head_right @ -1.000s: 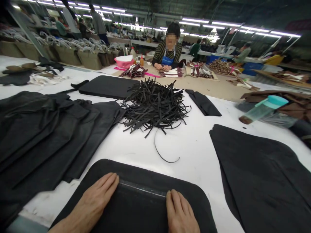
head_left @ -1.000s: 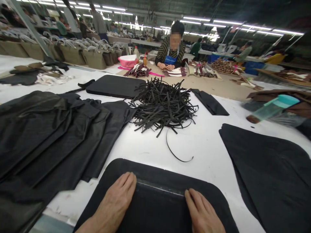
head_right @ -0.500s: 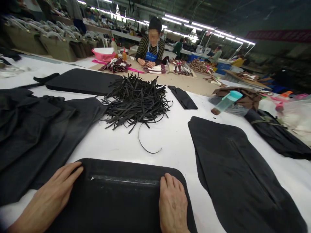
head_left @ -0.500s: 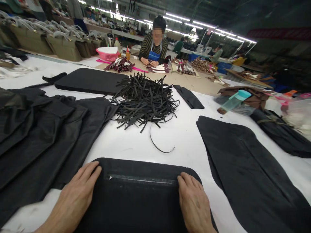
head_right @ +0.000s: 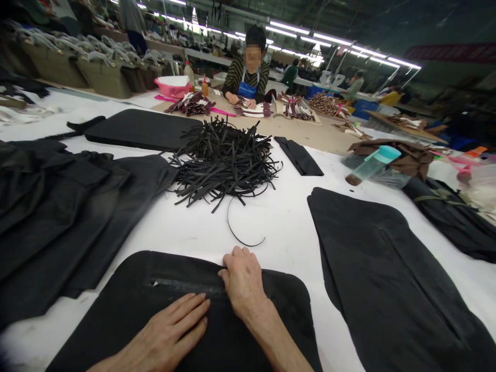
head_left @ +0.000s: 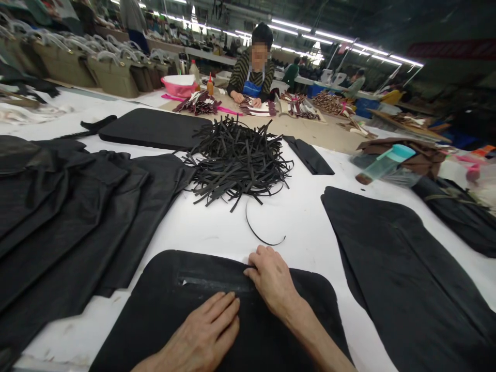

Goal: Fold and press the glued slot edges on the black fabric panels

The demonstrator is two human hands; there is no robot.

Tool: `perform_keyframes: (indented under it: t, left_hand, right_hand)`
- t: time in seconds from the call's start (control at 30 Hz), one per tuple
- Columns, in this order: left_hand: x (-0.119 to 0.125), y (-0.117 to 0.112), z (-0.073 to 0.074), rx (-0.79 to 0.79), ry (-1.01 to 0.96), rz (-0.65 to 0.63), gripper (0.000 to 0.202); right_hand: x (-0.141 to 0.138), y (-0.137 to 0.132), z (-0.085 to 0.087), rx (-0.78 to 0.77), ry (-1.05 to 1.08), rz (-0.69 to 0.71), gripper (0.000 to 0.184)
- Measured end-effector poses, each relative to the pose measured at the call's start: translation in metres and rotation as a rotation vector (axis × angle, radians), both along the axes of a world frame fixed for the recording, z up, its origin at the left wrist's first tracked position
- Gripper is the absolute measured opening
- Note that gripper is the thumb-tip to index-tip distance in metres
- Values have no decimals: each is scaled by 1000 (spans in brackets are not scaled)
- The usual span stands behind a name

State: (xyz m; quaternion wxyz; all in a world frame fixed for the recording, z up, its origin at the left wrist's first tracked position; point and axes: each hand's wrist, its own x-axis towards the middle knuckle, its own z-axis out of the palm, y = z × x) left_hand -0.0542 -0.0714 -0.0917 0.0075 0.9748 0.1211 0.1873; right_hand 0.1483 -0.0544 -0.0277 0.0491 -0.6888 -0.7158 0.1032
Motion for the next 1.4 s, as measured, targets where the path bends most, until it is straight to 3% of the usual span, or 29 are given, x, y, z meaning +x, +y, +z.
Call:
perform_keyframes:
  t: [0.07, 0.2, 0.27, 0.43, 0.53, 0.63, 0.77, 0.9, 1.03, 1.13, 1.23, 1.4]
  left_hand:
    - [-2, 0, 4, -20, 36, -2, 42]
    - [-4, -4, 15, -119, 61, 37, 44]
    - [-4, -7, 22, -174, 6, 88, 42]
    - [9, -1, 47, -328, -172, 169, 40]
    - [30, 5, 58, -404, -193, 121, 38]
    - [54, 7, 63, -543, -119, 35, 40]
    - [75, 8, 62, -785, -54, 160, 37]
    - [85, 13, 66, -862, 163, 296, 24]
    - [90, 19, 68, -835, 280, 327, 18]
    - [91, 19, 67, -784, 315, 342, 19]
    - [92, 16, 67, -734, 345, 316, 21]
    - [90, 0, 58, -557, 325, 215, 25]
  right_hand:
    - [3, -3, 2, 84, 58, 26, 14]
    - [3, -14, 16, 494, 73, 36, 13]
    - [4, -19, 26, 603, 17, 92, 20]
    - [9, -25, 44, 594, -125, 214, 26]
    - [13, -25, 47, 604, -140, 207, 27]
    - [15, -24, 49, 611, -153, 211, 30]
    - [15, -25, 49, 649, -161, 253, 29]
    - [18, -21, 44, 540, -155, 206, 23]
    - [42, -23, 41, 77, 126, -45, 12]
    - [69, -37, 40, -180, 352, -135, 25]
    - [85, -53, 33, -169, 337, -189, 30]
    - [72, -62, 13, 109, 103, -118, 28]
